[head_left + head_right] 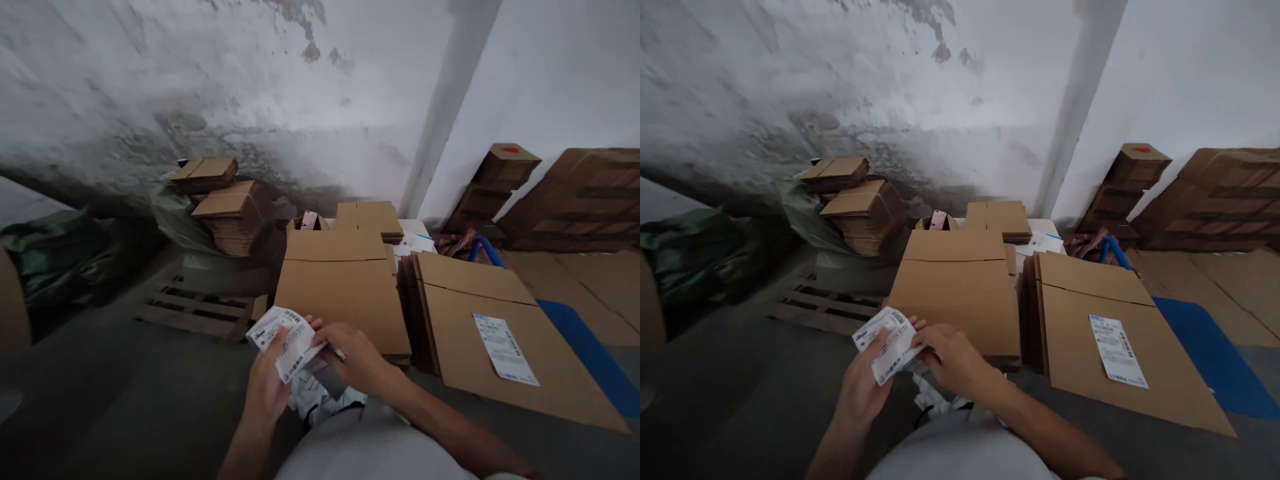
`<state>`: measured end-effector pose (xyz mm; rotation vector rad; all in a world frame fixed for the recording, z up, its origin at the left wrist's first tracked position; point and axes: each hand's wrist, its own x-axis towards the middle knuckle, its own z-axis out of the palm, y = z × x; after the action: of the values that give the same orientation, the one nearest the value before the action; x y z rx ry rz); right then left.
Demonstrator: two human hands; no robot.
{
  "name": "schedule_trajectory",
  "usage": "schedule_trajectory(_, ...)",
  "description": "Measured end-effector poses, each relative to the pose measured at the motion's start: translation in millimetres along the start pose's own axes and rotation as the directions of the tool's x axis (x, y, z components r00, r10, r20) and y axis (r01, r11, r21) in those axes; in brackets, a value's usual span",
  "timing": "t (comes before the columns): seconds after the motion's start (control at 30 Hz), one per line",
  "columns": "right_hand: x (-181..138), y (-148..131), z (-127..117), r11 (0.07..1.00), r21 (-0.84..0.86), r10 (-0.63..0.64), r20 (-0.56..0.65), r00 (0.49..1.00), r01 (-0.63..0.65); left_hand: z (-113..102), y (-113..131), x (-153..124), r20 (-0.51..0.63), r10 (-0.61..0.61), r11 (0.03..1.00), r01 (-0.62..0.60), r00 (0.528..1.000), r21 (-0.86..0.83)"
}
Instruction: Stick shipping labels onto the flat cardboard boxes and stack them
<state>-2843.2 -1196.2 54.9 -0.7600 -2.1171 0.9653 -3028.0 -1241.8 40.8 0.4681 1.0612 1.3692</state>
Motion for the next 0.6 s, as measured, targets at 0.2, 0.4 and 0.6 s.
schedule_trajectory(0.2,29.4,-31.9,-20.5,0.998,-0.010,-0.068,-0.181,0.981,0.067,-13.9,23.3,1.3,-0.233,-0.008,0.970,-0.049,0.972,-0.239)
schedule_trajectory(0.4,36.2,-15.1,6.3,0.992,0.003,-0.125,0.035,0.991,0.125,13.2,21.3,-9.2,-0.071,-0.167,0.940,0.137,0.983,-0.312)
schedule_trajectory(0.6,29.9,-26.2,3.5,0.963,-0.009,-0.268,-0.081,0.960,0.268,17.7,13.3,-8.6,0.019,-0.127,0.927,0.125,0.992,-0.353)
